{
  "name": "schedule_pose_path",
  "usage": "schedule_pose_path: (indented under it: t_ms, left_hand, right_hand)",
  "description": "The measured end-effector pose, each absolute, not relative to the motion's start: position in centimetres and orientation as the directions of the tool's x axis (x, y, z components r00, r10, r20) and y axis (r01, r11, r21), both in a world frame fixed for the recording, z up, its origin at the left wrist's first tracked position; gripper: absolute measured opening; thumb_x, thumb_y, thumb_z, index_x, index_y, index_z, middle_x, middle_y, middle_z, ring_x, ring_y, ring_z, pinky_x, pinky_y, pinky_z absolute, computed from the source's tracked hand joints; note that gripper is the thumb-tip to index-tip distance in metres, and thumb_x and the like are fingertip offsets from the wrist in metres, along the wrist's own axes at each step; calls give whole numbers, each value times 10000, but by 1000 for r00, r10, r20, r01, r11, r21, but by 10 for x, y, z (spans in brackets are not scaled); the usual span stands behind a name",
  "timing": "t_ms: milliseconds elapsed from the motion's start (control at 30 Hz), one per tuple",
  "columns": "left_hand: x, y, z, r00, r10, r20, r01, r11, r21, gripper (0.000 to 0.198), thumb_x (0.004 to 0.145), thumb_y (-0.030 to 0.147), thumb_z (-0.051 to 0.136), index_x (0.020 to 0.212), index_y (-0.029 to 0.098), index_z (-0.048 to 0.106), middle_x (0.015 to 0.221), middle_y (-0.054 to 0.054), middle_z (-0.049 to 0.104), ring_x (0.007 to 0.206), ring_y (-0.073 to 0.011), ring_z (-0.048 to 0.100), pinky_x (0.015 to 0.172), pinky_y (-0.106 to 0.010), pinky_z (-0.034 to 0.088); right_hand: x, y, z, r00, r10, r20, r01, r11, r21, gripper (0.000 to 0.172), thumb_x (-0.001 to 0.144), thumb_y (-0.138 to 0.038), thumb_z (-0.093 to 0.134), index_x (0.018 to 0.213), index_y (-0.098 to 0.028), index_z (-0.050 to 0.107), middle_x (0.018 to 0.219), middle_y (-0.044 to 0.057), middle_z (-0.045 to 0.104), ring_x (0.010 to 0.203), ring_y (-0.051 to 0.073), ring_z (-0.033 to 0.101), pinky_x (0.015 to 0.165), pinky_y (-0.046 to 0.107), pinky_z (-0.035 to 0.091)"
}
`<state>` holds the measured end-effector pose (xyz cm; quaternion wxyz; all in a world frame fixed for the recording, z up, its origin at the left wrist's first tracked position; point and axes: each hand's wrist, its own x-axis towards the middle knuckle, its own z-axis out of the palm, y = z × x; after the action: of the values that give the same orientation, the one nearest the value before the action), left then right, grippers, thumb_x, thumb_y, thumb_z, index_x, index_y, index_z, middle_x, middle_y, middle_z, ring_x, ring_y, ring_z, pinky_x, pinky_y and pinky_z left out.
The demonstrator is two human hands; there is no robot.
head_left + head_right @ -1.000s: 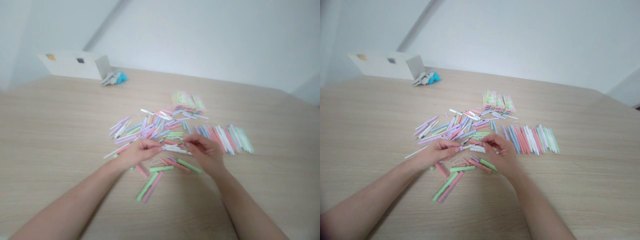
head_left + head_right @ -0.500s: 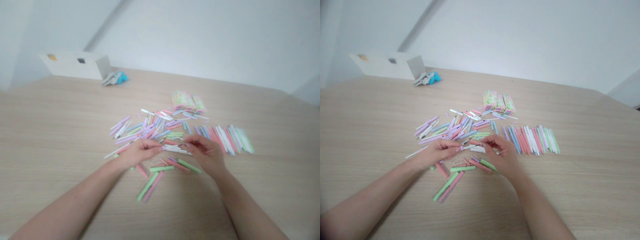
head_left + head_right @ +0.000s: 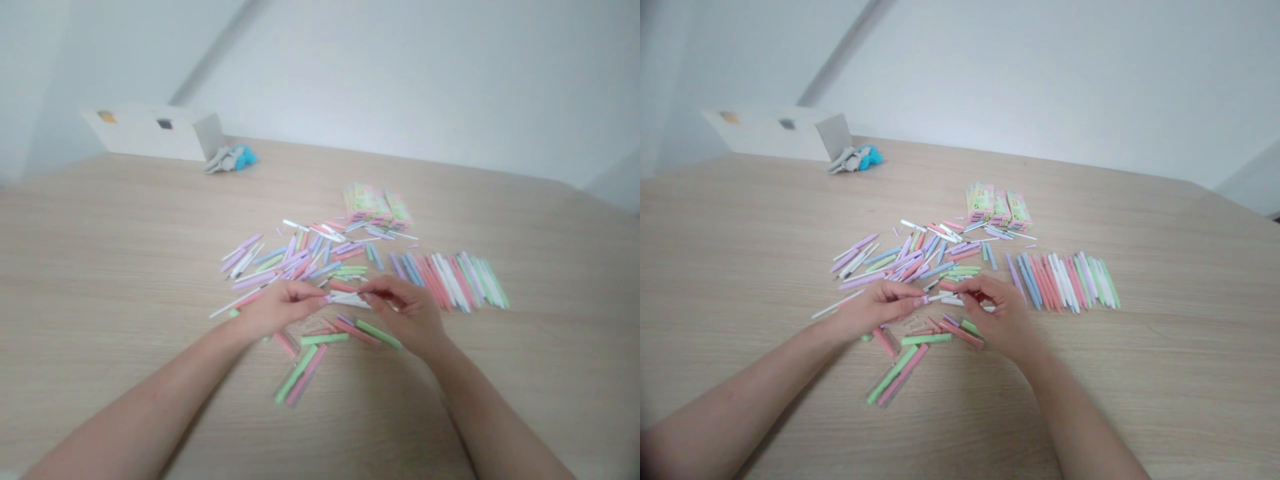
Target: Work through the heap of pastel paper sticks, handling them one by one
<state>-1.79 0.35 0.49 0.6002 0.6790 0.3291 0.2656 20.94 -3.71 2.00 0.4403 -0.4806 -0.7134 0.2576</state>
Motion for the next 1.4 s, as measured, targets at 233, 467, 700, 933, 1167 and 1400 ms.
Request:
schedule_pose_path:
  t_ms: [233,467,700,933,1167,1400]
  left_hand:
    - [-18,5,-2,654,756,-22,141,-94,986,330,841,362,575,1055,145,701,732,4,601,641,-91,479,568,-182,379]
    - [-19,3,0,702,712,-9,139,-125,982,322,873,358,525,1076,164,683,857,-13,633,751,-115,530,653,-192,419]
    - [-20,4,-1,719,693,-58,208,-134,969,382,882,421,495,1086,139,652,607,38,457,525,-70,355,463,-179,262]
    - [-22,10,-1,704,708,-57,167,-87,982,415,877,486,475,938,106,630,589,35,464,512,-73,411,473,-184,309]
    - [-22,15,-7,642,765,-53,74,7,997,403,843,492,532,911,107,630,608,29,493,504,-70,434,479,-184,324]
    - [-22,20,-13,602,798,-39,14,38,999,398,829,476,566,922,99,650,626,19,510,499,-62,434,480,-184,323]
  right_hand:
    - [209,-38,20,-199,928,315,466,372,-803,223,834,-171,570,988,-231,721,904,36,731,816,166,670,715,263,520]
    - [213,-35,16,-193,952,239,367,296,-882,126,838,-175,552,928,-192,638,803,15,696,748,131,663,702,244,521]
    - [212,-32,12,-196,967,160,284,212,-935,63,839,-230,564,865,-180,591,770,23,692,744,144,678,716,272,532]
    - [213,-15,25,-136,967,214,247,242,-938,234,883,-364,492,883,-168,619,685,26,676,609,133,634,583,247,508]
    - [208,62,19,-233,923,307,840,350,-415,226,800,-183,519,931,-155,701,880,72,709,808,181,622,740,291,462]
    - [189,111,4,-421,904,77,889,428,-163,275,755,-160,536,949,-143,731,947,110,712,900,223,620,808,297,422]
